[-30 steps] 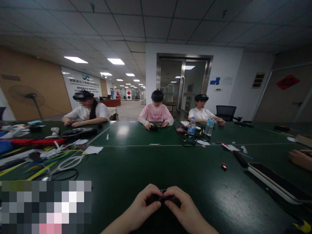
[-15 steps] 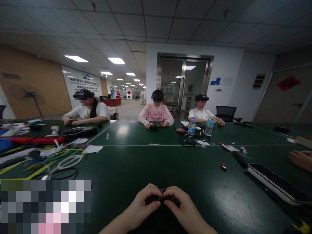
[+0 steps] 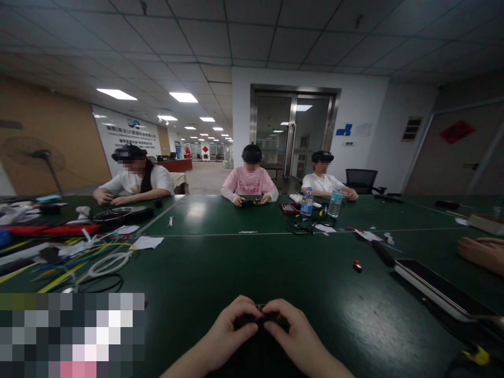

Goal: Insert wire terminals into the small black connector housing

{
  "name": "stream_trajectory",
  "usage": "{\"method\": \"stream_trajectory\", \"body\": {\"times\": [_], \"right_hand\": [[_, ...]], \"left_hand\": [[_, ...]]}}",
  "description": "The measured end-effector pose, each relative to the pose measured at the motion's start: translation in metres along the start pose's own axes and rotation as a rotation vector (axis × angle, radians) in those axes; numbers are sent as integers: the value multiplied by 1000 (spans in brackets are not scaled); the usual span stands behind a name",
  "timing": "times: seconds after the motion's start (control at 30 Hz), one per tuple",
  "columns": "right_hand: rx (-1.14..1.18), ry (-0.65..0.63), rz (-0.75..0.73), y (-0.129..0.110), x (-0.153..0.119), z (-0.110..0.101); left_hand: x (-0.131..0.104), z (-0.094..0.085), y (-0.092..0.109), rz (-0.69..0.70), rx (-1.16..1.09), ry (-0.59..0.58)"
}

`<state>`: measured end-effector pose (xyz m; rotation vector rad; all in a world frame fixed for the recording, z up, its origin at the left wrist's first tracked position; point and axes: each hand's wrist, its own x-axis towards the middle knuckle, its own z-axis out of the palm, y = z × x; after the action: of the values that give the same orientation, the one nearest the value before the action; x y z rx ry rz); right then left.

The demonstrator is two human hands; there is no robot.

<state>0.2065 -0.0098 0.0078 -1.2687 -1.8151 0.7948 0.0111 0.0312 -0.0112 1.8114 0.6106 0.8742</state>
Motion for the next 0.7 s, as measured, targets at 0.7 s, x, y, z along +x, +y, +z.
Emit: {"method": "stream_trajectory", "body": {"times": [0.7], "right_hand": [[25, -34, -16, -2, -2, -3]], "left_hand": [[-2, 1, 6, -218, 72, -60]]}}
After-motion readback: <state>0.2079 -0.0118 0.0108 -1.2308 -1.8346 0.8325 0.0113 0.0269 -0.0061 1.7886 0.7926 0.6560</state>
